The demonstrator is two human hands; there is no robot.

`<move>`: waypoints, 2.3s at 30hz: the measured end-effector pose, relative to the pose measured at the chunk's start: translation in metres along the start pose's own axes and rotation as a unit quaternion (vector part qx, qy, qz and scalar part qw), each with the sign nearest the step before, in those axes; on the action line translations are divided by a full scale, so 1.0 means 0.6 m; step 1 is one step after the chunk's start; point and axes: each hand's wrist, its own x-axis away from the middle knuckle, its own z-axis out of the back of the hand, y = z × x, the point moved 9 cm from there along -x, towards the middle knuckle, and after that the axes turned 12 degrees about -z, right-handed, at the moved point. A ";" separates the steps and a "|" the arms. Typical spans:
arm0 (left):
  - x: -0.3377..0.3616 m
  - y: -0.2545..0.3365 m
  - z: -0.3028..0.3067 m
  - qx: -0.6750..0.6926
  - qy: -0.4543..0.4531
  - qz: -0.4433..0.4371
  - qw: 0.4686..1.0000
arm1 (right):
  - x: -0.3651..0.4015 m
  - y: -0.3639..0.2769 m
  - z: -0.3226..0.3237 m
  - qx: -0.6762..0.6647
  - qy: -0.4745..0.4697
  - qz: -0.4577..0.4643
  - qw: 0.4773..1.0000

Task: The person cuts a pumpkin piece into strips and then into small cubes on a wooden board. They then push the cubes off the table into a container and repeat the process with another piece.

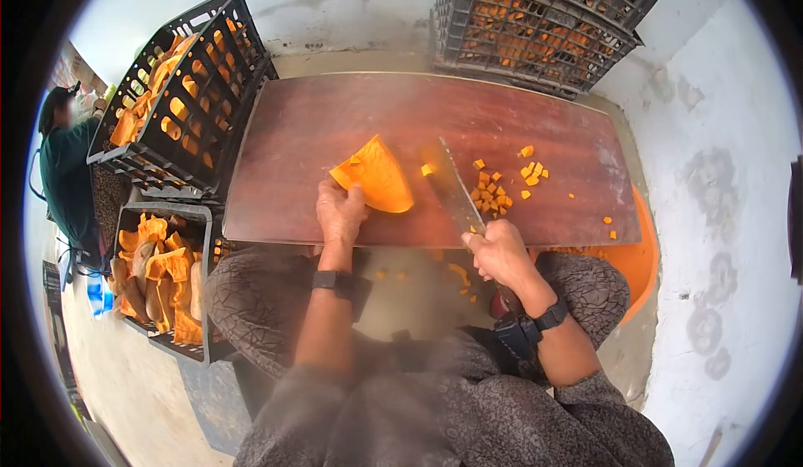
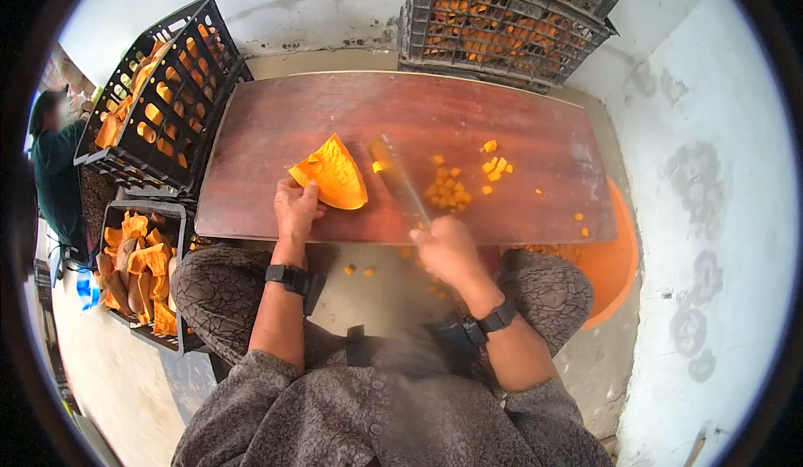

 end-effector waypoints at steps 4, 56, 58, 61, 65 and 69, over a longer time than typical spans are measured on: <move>-0.036 -0.027 0.015 -0.068 0.045 -0.136 0.987 | -0.005 0.002 -0.004 0.010 -0.002 0.042 0.999; -0.012 0.050 -0.004 -0.198 -0.010 -0.198 0.960 | 0.008 -0.149 -0.049 0.259 0.020 0.065 0.964; -0.010 0.055 -0.003 -0.199 -0.004 -0.217 0.956 | 0.006 -0.152 -0.049 0.273 0.017 0.063 0.960; -0.014 0.050 -0.005 -0.221 -0.024 -0.194 0.955 | 0.014 -0.160 -0.045 0.256 -0.011 0.016 0.966; -0.032 0.070 0.007 -0.203 -0.030 -0.228 0.952 | 0.003 -0.164 -0.047 0.291 -0.001 0.039 0.956; -0.015 0.225 0.022 -0.216 -0.042 -0.428 0.877 | 0.003 -0.158 -0.049 0.292 -0.021 0.024 0.956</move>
